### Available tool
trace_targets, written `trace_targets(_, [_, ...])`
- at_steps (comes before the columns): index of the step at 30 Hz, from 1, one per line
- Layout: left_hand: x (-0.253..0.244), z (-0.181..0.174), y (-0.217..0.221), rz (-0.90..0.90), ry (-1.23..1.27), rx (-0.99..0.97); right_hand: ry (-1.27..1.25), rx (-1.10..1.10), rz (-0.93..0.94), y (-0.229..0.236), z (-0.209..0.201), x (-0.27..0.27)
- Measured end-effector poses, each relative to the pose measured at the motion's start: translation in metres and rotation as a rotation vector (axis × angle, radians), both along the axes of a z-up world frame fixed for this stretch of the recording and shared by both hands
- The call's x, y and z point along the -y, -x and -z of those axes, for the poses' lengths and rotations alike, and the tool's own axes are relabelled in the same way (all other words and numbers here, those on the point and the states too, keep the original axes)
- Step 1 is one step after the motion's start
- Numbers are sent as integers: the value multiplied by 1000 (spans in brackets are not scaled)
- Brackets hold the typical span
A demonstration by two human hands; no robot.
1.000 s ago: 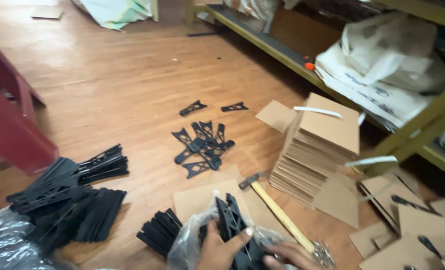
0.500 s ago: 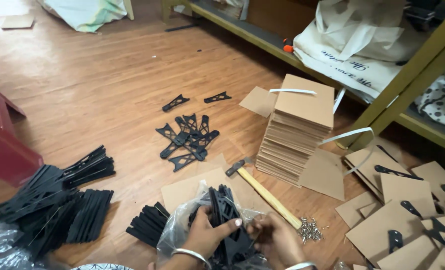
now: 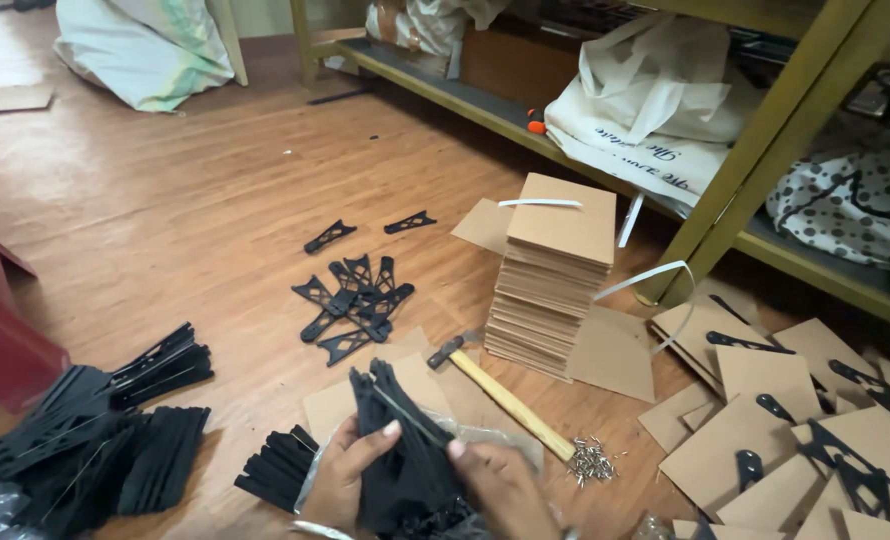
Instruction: The person sorts and organizes black plastic drone frame arms or similar components from a bag.
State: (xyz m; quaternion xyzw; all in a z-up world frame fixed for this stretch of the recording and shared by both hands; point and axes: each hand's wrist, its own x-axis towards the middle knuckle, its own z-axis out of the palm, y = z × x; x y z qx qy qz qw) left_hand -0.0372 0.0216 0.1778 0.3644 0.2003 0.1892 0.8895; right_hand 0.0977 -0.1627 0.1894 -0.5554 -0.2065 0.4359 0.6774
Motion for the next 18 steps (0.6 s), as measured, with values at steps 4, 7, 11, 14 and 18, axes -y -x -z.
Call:
trace_targets(4, [9, -21, 18, 62, -145, 104, 174, 214, 139, -14, -17, 14])
trace_targets(7, [22, -34, 29, 489, -2, 73, -65, 67, 239, -34, -23, 25])
trace_targets(11, [14, 96, 18, 909, -346, 24, 12, 218, 322, -28, -32, 28])
trace_targets(14, [18, 171, 11, 1011, -582, -58, -123, 604, 294, -69, 4, 45])
trace_targets(18, [12, 170, 31, 846, -670, -200, 321, 678, 601, -157, 25, 98])
